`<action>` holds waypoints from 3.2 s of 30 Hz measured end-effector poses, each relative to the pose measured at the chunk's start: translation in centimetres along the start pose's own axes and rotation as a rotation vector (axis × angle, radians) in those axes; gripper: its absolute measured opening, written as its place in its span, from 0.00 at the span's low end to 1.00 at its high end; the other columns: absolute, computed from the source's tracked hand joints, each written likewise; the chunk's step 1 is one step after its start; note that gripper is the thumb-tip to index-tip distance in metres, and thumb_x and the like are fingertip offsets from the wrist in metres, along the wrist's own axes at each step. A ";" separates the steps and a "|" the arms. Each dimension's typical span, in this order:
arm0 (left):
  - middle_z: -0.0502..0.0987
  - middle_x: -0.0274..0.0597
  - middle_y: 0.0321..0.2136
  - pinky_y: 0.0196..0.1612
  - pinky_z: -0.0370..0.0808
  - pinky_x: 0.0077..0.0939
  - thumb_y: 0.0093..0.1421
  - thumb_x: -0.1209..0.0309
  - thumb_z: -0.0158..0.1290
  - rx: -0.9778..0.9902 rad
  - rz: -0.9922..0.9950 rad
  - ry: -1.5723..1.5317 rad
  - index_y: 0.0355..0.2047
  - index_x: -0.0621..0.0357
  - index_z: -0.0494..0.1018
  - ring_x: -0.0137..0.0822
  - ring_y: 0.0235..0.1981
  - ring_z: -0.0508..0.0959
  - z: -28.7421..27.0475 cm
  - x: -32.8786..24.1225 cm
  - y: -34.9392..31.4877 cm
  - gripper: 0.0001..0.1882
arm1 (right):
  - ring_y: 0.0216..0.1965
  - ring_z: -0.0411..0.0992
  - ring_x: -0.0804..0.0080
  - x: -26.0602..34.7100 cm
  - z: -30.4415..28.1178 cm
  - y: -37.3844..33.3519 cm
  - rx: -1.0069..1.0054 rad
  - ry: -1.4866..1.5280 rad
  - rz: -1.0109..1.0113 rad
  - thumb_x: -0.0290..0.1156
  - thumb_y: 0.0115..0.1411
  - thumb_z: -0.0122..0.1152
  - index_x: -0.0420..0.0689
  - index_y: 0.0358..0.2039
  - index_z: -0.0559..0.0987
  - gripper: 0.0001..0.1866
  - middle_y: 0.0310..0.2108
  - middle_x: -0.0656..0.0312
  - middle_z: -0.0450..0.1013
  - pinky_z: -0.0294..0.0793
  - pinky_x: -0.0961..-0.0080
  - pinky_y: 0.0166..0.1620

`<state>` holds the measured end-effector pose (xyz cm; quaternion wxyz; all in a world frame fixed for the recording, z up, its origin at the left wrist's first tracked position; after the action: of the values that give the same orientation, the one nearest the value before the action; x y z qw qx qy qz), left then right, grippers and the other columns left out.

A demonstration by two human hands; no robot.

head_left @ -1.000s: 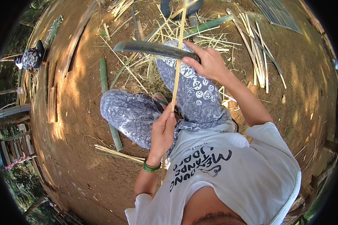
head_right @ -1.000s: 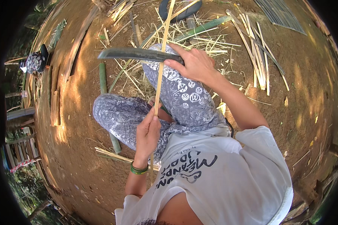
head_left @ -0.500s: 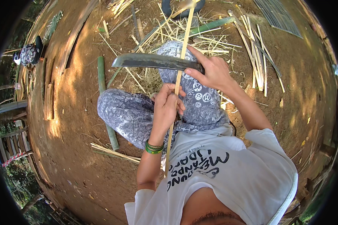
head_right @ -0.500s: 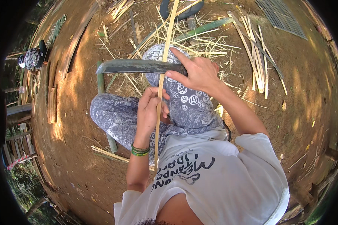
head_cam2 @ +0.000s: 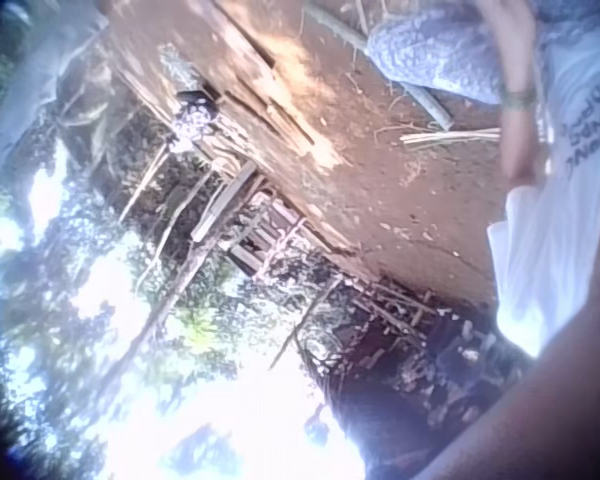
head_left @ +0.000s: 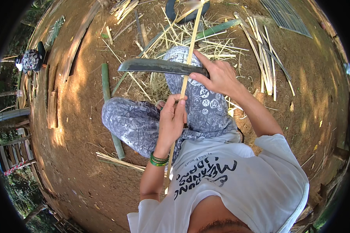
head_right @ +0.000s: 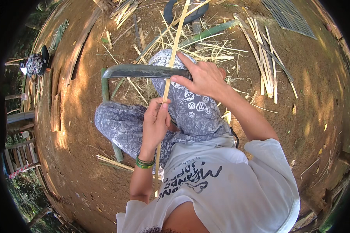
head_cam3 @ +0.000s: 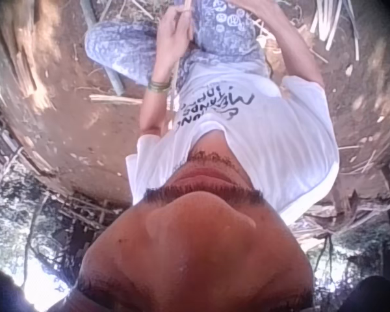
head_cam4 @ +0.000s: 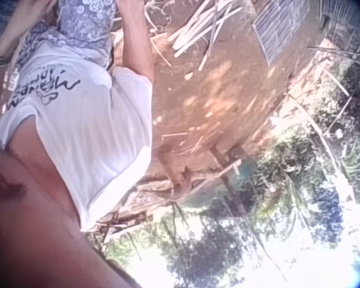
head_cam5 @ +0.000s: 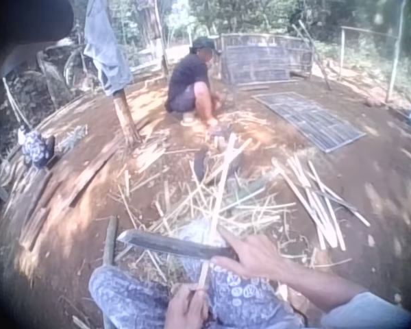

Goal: The person sits on the ground and uses a large knife to split long bamboo stalks into thin strips. They hold the bamboo against their leg and repeatedly strike it with the knife to separate the fibers, then gather the resulting strips.

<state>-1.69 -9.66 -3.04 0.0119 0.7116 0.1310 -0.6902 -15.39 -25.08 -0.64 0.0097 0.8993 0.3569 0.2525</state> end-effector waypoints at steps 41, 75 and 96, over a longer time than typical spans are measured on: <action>0.64 0.28 0.17 0.22 0.59 0.17 0.71 0.75 0.43 -0.084 -0.019 0.228 0.42 0.63 0.69 0.18 0.19 0.63 -0.4 -0.3 -5.5 0.05 | 0.17 0.73 0.45 0.3 -0.1 -0.9 0.032 0.008 0.033 0.68 0.58 0.54 0.48 0.67 0.64 0.46 0.12 0.46 0.69 0.71 0.50 0.22; 0.65 0.27 0.18 0.22 0.64 0.16 0.72 0.72 0.44 -0.021 -0.106 0.028 0.65 0.63 0.63 0.18 0.18 0.65 0.5 0.8 -3.7 0.23 | 0.15 0.71 0.48 0.5 -0.3 -1.4 0.055 0.039 0.029 0.66 0.59 0.54 0.49 0.70 0.59 0.47 0.10 0.52 0.66 0.67 0.52 0.21; 0.68 0.29 0.19 0.22 0.64 0.16 0.69 0.76 0.47 -0.066 -0.187 0.107 0.63 0.61 0.67 0.18 0.18 0.65 -1.6 3.7 -12.7 0.21 | 0.23 0.75 0.41 -2.0 1.3 -1.5 -0.025 0.196 0.121 0.60 0.63 0.53 0.45 0.63 0.69 0.38 0.17 0.44 0.72 0.74 0.50 0.33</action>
<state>-2.70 3.53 -4.51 -0.0362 0.7313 0.2200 -0.6446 -17.04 -25.05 -2.97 -0.0291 0.8901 0.2978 0.3438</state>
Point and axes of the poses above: each hand's wrist, its own y-axis towards the middle knuckle, its own z-axis out of the palm, x = y × z, the point moved 5 cm from there along y, towards the middle knuckle
